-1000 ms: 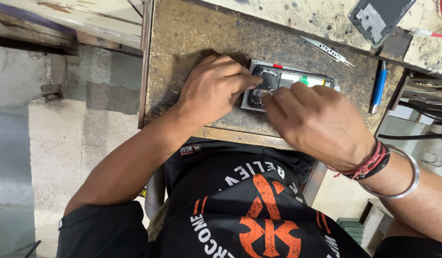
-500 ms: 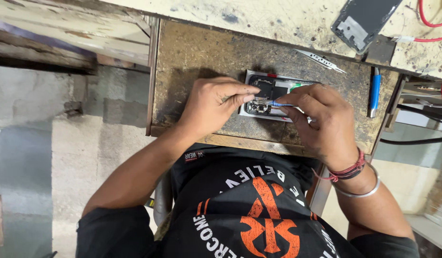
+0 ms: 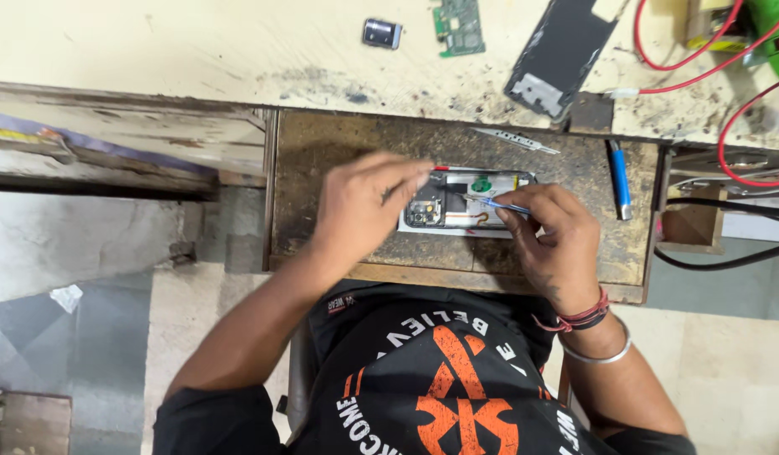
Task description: The person pries open a smartphone on a repair bench, removes the back cover, and uses a spudger and screwdriver to disconnect and work on the internal battery and components. They lift out small parts, set them on the bench, and continue prying at the phone's internals.
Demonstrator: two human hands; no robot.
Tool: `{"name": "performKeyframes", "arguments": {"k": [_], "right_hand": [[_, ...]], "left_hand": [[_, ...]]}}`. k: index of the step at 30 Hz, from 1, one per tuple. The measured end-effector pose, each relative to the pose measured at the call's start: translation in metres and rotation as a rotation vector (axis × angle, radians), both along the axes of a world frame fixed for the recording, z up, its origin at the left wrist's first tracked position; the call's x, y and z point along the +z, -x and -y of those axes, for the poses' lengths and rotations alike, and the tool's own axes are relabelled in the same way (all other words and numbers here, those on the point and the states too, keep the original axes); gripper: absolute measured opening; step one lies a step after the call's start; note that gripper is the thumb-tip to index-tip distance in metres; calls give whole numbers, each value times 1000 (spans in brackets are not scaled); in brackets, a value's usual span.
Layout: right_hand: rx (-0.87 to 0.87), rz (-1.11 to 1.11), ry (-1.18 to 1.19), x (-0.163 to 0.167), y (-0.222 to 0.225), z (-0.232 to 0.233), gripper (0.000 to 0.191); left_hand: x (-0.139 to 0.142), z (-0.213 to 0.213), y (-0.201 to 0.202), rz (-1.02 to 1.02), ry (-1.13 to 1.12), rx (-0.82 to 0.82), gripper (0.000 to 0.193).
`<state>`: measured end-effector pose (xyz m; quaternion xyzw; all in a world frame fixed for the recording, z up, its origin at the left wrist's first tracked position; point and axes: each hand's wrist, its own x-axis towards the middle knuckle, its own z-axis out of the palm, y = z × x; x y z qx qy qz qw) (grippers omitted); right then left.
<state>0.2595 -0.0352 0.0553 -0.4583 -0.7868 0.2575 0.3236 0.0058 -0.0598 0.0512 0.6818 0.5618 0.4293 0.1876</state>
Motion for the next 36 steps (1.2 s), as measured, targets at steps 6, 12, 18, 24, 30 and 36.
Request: {"name": "performKeyframes", "arguments": {"k": [6,12,18,24,30,36], "right_hand": [[-129,-69,-101,-22,-23,9,15],[-177,-141,-160,-33,-39,9,15],[-158,-156,-176,-39,-42,7,14],[-158,-180,-150,-37,-43,9,12],[-164,-211,-131,-37,-43,10,13],[-157,-220,-126,-40,-44,14,12]], "left_hand": [[25,-106,19,-366,-215,139,11],[19,-169,23,-766,-260,220,29],[3,-171,22,-821,-186,214,32],[23,-149,23,-698,-233,218,43],[13,-70,18,-458,-242,260,12],[-56,113,-13,-460,-225,-3,21]]}}
